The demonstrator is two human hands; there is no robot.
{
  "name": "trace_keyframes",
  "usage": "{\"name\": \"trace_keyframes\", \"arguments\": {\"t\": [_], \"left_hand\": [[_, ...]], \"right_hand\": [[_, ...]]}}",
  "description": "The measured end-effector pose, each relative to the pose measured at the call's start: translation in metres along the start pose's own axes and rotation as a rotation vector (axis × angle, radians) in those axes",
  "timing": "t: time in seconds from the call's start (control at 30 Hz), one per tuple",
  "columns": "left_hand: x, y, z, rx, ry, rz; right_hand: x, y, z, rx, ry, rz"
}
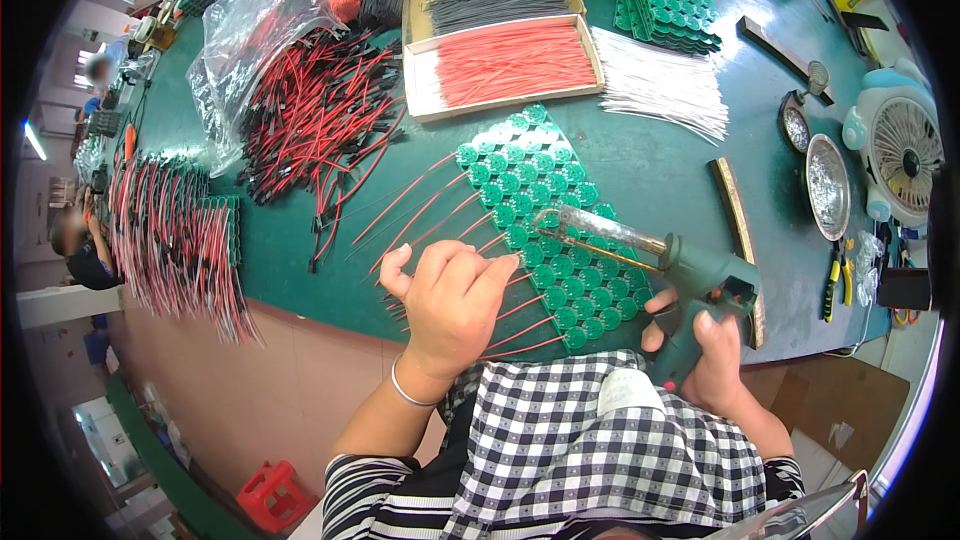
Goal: The person solders wires onto circular LED circuit boards using a soldering iron.
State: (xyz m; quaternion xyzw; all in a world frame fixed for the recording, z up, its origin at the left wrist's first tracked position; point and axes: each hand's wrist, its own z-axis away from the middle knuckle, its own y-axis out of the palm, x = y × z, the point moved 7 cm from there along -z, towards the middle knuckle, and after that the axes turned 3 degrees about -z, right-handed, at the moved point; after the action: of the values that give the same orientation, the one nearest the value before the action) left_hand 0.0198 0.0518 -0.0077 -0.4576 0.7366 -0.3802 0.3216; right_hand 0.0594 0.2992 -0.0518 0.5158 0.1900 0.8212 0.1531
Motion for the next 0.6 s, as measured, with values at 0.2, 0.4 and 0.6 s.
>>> {"name": "trace_keyframes", "arguments": {"t": [0.2, 0.4, 0.6], "left_hand": [[0.001, 0.002, 0.002, 0.032, -0.006, -0.011], [0.002, 0.002, 0.002, 0.033, -0.017, -0.011], [0.003, 0.002, 0.002, 0.028, -0.019, -0.001]], "right_hand": [[-0.006, 0.012, -0.011, 0.045, -0.001, -0.024], [-0.006, 0.013, -0.016, 0.027, 0.005, -0.023], [0.004, 0.010, -0.009, 0.060, -0.045, 0.047]]}}
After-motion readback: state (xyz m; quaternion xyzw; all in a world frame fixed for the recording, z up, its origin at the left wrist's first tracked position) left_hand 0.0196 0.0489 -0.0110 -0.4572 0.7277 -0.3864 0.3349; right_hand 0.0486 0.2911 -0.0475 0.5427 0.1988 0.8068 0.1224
